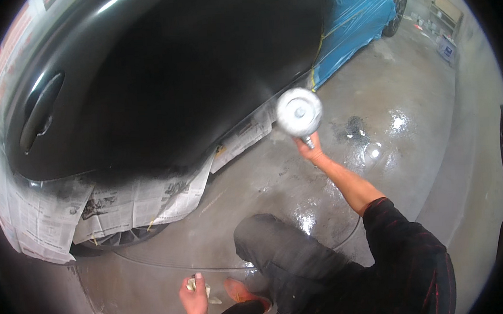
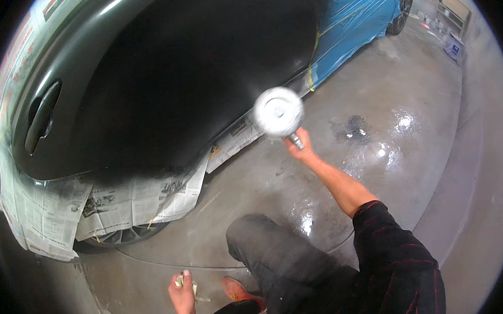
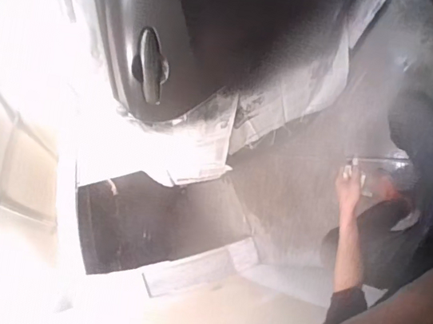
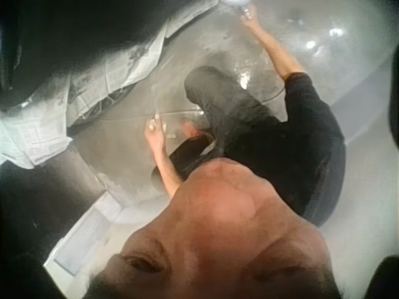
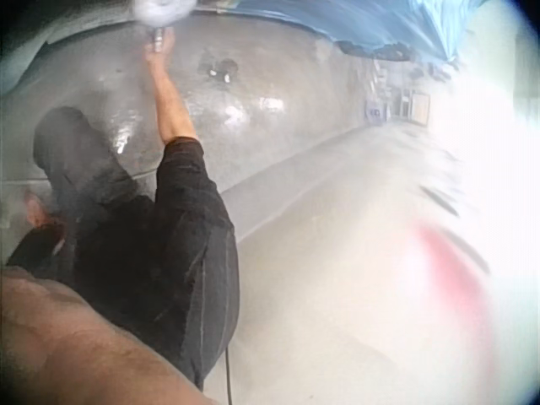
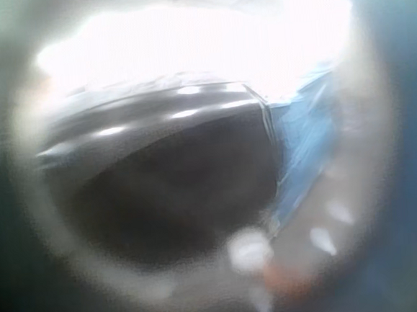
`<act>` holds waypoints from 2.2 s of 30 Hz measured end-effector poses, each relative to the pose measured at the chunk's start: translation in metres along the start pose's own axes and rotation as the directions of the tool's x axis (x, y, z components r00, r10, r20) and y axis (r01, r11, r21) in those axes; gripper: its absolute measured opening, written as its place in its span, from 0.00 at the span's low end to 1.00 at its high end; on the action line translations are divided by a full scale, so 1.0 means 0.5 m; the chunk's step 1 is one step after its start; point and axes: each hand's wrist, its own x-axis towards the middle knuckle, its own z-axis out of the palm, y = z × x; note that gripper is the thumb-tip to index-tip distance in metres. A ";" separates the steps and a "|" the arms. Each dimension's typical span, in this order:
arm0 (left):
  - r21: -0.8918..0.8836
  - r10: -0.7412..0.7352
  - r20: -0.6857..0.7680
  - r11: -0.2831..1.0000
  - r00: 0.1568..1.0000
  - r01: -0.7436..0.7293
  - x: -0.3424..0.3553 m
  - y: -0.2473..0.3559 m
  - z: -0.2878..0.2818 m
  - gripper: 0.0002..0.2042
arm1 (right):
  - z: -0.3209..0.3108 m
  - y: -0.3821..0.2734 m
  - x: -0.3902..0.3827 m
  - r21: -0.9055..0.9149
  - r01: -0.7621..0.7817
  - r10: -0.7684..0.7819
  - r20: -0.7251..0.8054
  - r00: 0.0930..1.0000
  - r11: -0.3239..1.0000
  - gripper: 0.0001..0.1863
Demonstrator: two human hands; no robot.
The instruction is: The person uses a spray gun to apply black paint to a car door, moving the gun in steady horizontal passes across the surface. The person then refills the spray gun from a paint can and adds a liquid from a smaller container before resuming the task.
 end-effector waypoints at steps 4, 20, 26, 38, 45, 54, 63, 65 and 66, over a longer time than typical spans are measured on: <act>0.039 -0.019 -0.020 0.999 1.000 0.019 0.006 -0.024 -0.004 0.14 | -0.096 0.061 0.093 -0.005 -0.203 0.200 -0.139 0.970 0.979 0.09; -0.117 -0.160 -0.221 0.984 0.962 0.137 -0.085 -0.002 -0.157 0.18 | -0.122 0.185 0.134 -0.234 -0.155 0.107 -0.209 0.972 0.960 0.06; -0.211 -0.154 -0.248 0.972 0.957 0.102 -0.083 -0.007 -0.148 0.18 | 0.054 0.021 -0.066 -0.179 -0.089 0.128 0.215 0.968 0.980 0.16; -0.172 -0.148 -0.226 0.979 0.963 0.110 -0.073 0.005 -0.137 0.16 | 0.301 -0.171 -0.217 -0.029 0.012 0.006 0.561 0.828 1.000 0.22; -0.146 -0.139 -0.239 0.984 0.961 0.106 -0.057 -0.027 -0.148 0.18 | 0.319 -0.142 -0.212 -0.030 0.025 0.002 0.680 0.733 0.999 0.23; -0.133 -0.168 -0.273 0.982 0.947 0.136 -0.075 -0.082 -0.179 0.19 | 0.007 0.103 -0.055 -0.261 -0.004 0.118 0.424 0.898 0.965 0.24; -0.138 -0.259 -0.322 0.964 0.911 0.225 -0.081 -0.194 -0.234 0.23 | -0.283 0.283 0.094 -0.395 -0.234 0.244 -0.027 0.969 0.888 0.13; -0.153 -0.286 -0.341 0.957 0.895 0.247 -0.080 -0.196 -0.238 0.23 | -0.320 0.302 0.115 -0.411 -0.294 0.268 -0.122 0.956 0.863 0.11; -0.133 -0.278 -0.337 0.960 0.900 0.247 -0.081 -0.185 -0.230 0.24 | -0.341 0.308 0.126 -0.429 -0.313 0.262 -0.176 0.949 0.847 0.11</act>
